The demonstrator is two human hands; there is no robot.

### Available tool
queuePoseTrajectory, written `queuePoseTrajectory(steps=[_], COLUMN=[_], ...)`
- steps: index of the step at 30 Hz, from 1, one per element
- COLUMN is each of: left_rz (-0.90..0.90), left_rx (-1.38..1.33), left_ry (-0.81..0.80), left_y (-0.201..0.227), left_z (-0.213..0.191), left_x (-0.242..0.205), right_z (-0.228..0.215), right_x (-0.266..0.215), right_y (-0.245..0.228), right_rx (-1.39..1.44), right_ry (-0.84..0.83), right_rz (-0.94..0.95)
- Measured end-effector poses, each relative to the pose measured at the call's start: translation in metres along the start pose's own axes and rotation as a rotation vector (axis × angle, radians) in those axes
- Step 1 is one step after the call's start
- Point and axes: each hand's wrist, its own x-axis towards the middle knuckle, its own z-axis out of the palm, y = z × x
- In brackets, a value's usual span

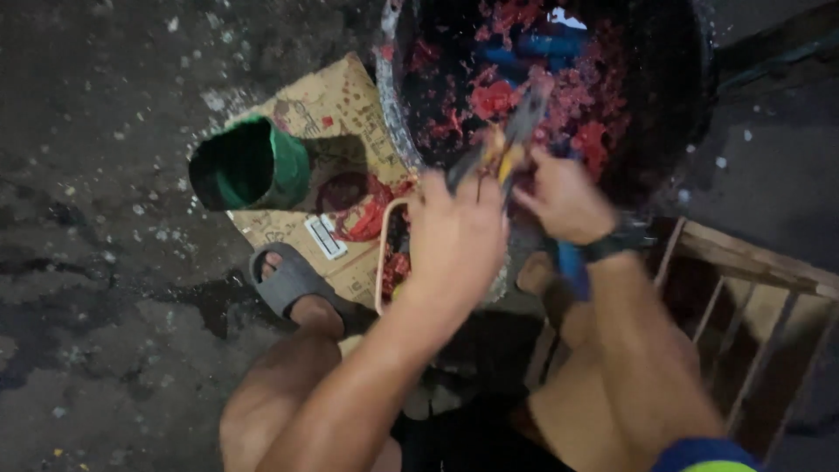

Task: A person is seen dipping blue candles into a tub of red wax and using pliers to apply wax chunks to the candles.

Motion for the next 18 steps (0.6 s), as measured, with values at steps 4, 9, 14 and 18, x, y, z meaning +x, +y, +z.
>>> queuePoseTrajectory(steps=[4, 9, 14, 18], left_rz=[-0.026, -0.065, 0.132, 0.157], left_rx=[-0.048, -0.038, -0.05, -0.094], left_ry=[0.139, 0.101, -0.022, -0.066], left_y=[-0.012, -0.035, -0.036, -0.027], left_z=[-0.036, -0.047, -0.05, -0.067], left_x=[0.015, 0.007, -0.001, -0.003], right_z=[-0.002, -0.047, -0.046, -0.05], right_x=[0.002, -0.01, -0.008, -0.011], right_y=[0.015, -0.019, 0.03, 0.013], right_rx=[0.806, 0.71, 0.931, 0.929], right_ry=[0.094, 0.036, 0.139, 0.198], right_rz=[0.654, 0.221, -0.053, -0.054])
